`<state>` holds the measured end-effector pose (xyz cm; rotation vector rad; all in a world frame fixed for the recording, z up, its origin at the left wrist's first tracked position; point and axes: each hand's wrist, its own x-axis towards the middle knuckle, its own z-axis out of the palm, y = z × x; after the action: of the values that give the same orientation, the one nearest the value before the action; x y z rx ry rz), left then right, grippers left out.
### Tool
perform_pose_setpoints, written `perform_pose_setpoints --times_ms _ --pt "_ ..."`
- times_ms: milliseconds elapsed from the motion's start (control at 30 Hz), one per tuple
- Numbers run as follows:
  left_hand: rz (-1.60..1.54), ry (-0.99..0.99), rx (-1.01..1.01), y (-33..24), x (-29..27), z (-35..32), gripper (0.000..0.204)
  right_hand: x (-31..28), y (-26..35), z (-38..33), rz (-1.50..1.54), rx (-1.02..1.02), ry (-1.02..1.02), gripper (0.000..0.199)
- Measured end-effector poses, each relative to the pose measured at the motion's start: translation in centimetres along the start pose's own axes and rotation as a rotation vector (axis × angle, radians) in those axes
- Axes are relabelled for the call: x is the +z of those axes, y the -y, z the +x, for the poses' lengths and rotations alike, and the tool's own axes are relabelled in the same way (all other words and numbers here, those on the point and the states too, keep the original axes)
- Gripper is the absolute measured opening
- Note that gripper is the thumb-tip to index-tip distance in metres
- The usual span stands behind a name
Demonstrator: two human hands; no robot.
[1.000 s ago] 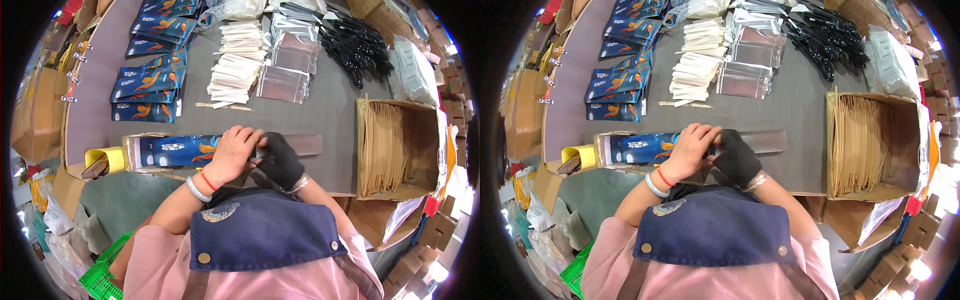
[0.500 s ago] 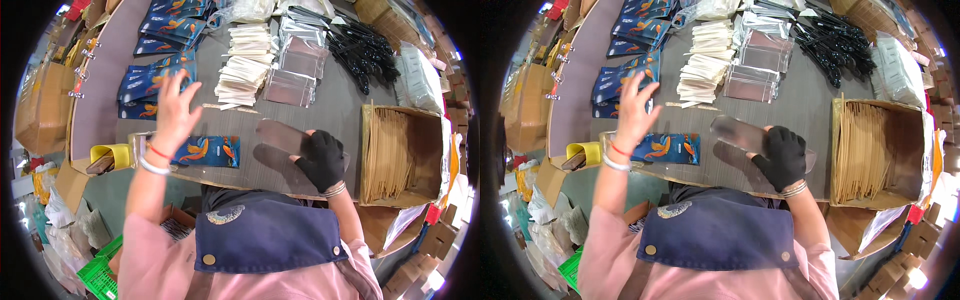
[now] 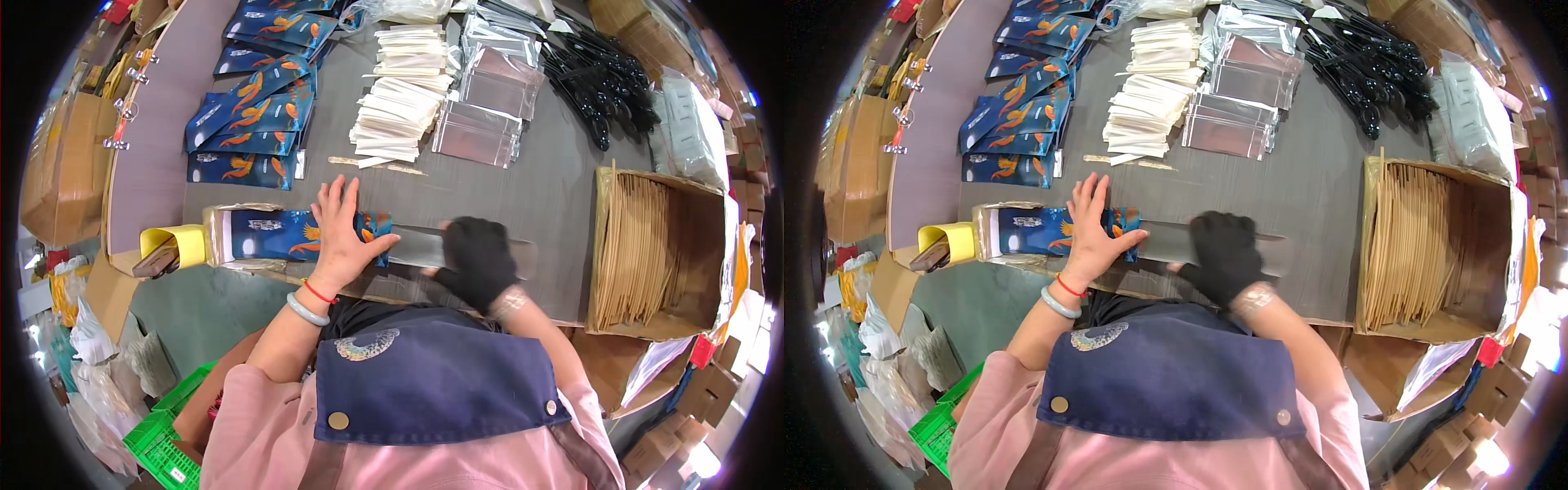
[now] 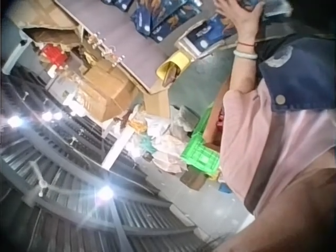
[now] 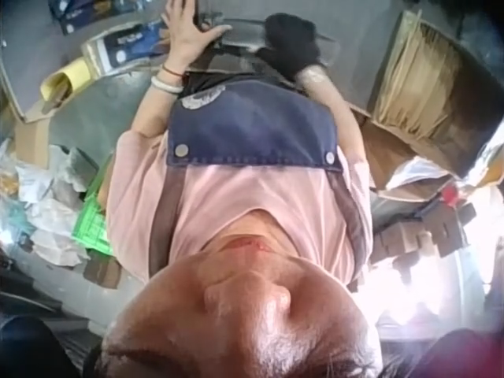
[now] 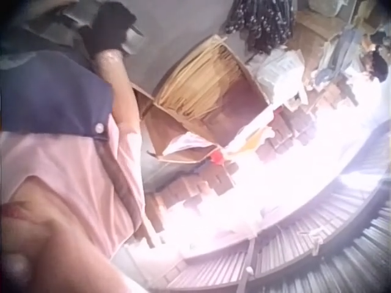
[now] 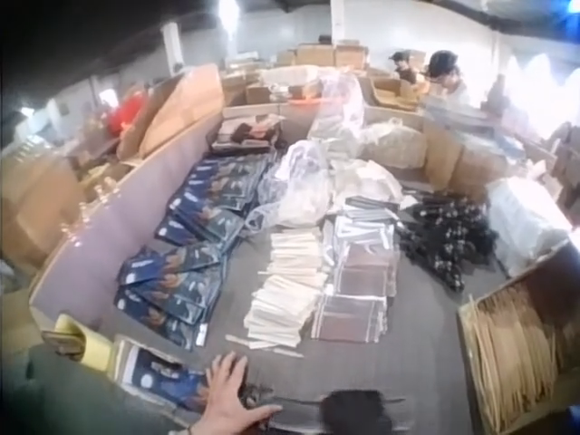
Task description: Manually packaging bundles of wooden sticks into plastic sleeves and cardboard boxes at a workstation.
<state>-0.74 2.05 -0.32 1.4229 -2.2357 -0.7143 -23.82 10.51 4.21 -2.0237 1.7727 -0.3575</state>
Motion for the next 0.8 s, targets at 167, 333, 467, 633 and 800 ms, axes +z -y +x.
perform_pose_setpoints --times_ms 167,333,467,633,800 --pt "-0.025 -0.007 0.032 -0.3 -0.3 2.5 0.076 1.2 1.5 1.9 0.027 -0.038 -0.162 0.061" --pt "0.177 -0.167 0.266 -0.1 1.2 9.0 0.019 -2.9 -4.6 -2.1 -0.048 0.211 -0.415 0.048" --pt "0.226 -0.145 0.407 0.2 0.7 9.8 0.009 -5.6 -11.6 -9.1 -0.079 0.408 -0.651 0.038" --pt "0.246 -0.075 0.486 -0.2 0.5 10.1 0.005 -6.1 -18.5 -18.5 -0.164 0.893 -0.734 0.034" --pt "0.190 -0.009 0.502 -0.5 0.2 10.0 0.009 -5.9 -19.5 -19.8 -0.120 0.967 -0.593 0.036"
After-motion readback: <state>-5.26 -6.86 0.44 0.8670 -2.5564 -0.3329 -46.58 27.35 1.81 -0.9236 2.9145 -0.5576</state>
